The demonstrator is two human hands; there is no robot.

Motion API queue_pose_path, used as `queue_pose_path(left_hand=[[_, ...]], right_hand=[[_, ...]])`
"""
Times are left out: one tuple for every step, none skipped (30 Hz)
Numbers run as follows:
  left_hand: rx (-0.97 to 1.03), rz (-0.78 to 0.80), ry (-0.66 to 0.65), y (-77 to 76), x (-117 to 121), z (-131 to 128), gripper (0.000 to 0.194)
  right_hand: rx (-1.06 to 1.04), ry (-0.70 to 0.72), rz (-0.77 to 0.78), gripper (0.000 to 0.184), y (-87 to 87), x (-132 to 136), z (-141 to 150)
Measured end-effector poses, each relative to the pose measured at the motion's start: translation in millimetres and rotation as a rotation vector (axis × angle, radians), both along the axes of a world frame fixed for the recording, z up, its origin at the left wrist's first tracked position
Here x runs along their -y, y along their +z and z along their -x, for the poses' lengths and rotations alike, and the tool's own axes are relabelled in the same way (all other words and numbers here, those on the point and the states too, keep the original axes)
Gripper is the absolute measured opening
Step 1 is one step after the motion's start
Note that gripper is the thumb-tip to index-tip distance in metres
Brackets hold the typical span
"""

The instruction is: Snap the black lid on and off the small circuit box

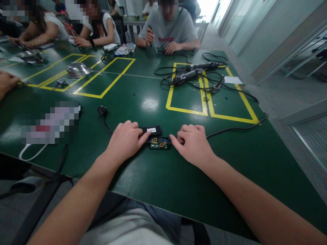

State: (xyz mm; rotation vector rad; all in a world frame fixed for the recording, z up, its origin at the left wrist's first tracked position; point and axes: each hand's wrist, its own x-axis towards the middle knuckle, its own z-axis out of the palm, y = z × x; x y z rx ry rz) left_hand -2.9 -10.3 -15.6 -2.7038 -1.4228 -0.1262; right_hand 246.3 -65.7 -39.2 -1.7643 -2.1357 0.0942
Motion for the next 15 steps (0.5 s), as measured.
queue_pose_path(left_hand=[[0.005,-0.002,0.001,-0.2,0,0,0.053],[0.014,-0.001,0.003,-0.6,0,0,0.053],[0.029,0.001,0.006,-1.2,0,0,0.052],[0.055,0.003,0.012,-2.2,0,0,0.051],[0.099,0.005,0.020,-3.4,0,1,0.047],[0.161,0.005,0.026,-5.0,0,1,0.042],[0.236,0.008,0.023,-6.9,0,1,0.035],[0.316,0.015,0.003,-9.0,0,2,0.028],[0.389,0.027,-0.031,-11.1,0,2,0.025],[0.445,0.044,-0.075,-13.0,0,3,0.028],[0.477,0.065,-0.121,-14.6,-1,3,0.033],[0.485,0.090,-0.156,-15.8,-1,3,0.037],[0.478,0.112,-0.174,-16.3,-2,3,0.039],[0.464,0.132,-0.173,-16.2,-3,4,0.040],[0.451,0.151,-0.158,-15.5,-4,4,0.038]], right_hand=[[0.000,0.000,0.014,0.048,0.9,0,0],[0.000,0.002,0.028,0.048,2.0,0,0],[0.000,0.003,0.042,0.048,3.1,0,-1],[0.000,0.006,0.057,0.049,4.2,0,-1],[0.002,0.010,0.071,0.049,5.2,0,-1],[0.006,0.014,0.084,0.050,6.1,0,-2],[0.010,0.017,0.097,0.050,6.9,0,-2],[0.014,0.018,0.109,0.050,7.5,0,-2],[0.018,0.017,0.118,0.051,8.0,0,-2],[0.023,0.017,0.123,0.051,8.3,0,-2],[0.028,0.017,0.125,0.051,8.6,-1,-2],[0.034,0.018,0.126,0.051,8.7,-1,-2],[0.038,0.019,0.126,0.051,8.7,-1,-2],[0.042,0.019,0.125,0.051,8.7,-1,-1],[0.045,0.019,0.121,0.051,8.6,-1,-1]])
